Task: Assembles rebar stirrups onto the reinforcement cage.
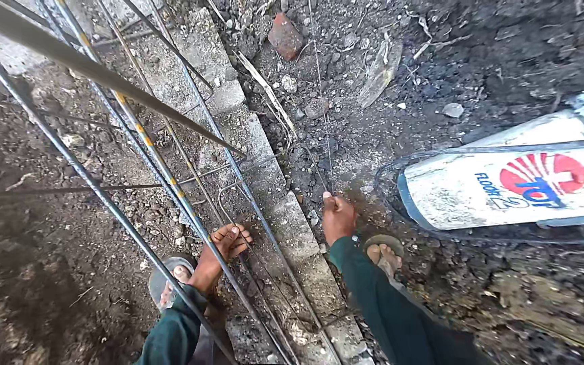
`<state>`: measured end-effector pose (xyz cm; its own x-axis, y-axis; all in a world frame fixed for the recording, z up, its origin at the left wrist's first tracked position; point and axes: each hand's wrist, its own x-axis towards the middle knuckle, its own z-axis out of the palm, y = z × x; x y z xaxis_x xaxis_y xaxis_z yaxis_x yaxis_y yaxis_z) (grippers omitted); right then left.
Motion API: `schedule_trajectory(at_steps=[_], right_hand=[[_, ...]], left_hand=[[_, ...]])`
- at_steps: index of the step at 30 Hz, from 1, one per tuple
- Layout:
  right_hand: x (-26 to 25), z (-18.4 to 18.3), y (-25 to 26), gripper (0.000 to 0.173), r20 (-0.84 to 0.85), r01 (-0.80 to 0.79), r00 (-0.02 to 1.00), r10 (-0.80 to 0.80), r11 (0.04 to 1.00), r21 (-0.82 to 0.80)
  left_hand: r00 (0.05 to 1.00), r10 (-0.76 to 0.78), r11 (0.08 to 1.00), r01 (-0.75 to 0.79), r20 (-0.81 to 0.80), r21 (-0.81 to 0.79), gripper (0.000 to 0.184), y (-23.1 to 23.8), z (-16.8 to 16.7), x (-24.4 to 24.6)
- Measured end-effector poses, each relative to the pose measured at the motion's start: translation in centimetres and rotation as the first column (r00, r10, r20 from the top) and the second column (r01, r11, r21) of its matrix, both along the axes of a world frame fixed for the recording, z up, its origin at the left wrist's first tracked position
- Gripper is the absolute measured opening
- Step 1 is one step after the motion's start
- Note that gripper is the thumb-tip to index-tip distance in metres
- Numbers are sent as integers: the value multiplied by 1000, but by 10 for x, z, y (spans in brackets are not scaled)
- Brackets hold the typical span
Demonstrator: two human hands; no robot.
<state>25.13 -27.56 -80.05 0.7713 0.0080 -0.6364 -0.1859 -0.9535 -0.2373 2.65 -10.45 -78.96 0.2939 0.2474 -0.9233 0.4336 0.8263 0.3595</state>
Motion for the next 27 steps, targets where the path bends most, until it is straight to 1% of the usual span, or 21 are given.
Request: schedule_trajectory(at_steps=[2,5,7,9,11,13,15,18,20,21,24,27], right_hand=[[-15,10,-6,48,35,64,997,-67,996,63],[-27,13,-12,42,98,141,983,-154,982,122],[-26,7,-11,42,107,152,980,-165,981,117],[-23,-1,-9,45,100,135,984,-145,985,104],[-16,-7,-7,48,91,102,990,-110,991,88],[-13,-8,-5,50,75,81,993,-87,994,74],[-13,-9,-9,48,76,68,994,-75,994,81],[-12,-4,-14,43,67,50,996,-60,989,143],[-12,-3,-18,41,34,38,998,-45,981,192],[-12,-5,-19,40,15,34,999,-38,976,215],[-10,-5,-25,40,-45,59,998,-49,961,270],[-11,-1,-32,39,15,92,995,-102,947,308]], left_hand=[[998,-30,998,33,-46,56,24,-2,-6,0],[994,-79,990,88,-78,111,22,0,-12,4],[990,-115,984,125,-85,130,18,1,-12,7],[977,-189,966,203,-94,159,16,3,-10,14],[953,-268,930,294,-141,222,23,7,-11,30],[931,-266,896,335,-249,293,34,9,-15,45],[921,-224,873,335,-318,355,37,9,-22,54],[950,-172,880,266,-260,392,29,13,-30,54],[967,-130,902,207,-218,379,22,14,-33,54],[967,-120,905,200,-224,375,20,14,-34,54],[954,-94,894,207,-285,398,23,12,-37,59],[971,-36,877,143,-235,459,24,3,-46,60]])
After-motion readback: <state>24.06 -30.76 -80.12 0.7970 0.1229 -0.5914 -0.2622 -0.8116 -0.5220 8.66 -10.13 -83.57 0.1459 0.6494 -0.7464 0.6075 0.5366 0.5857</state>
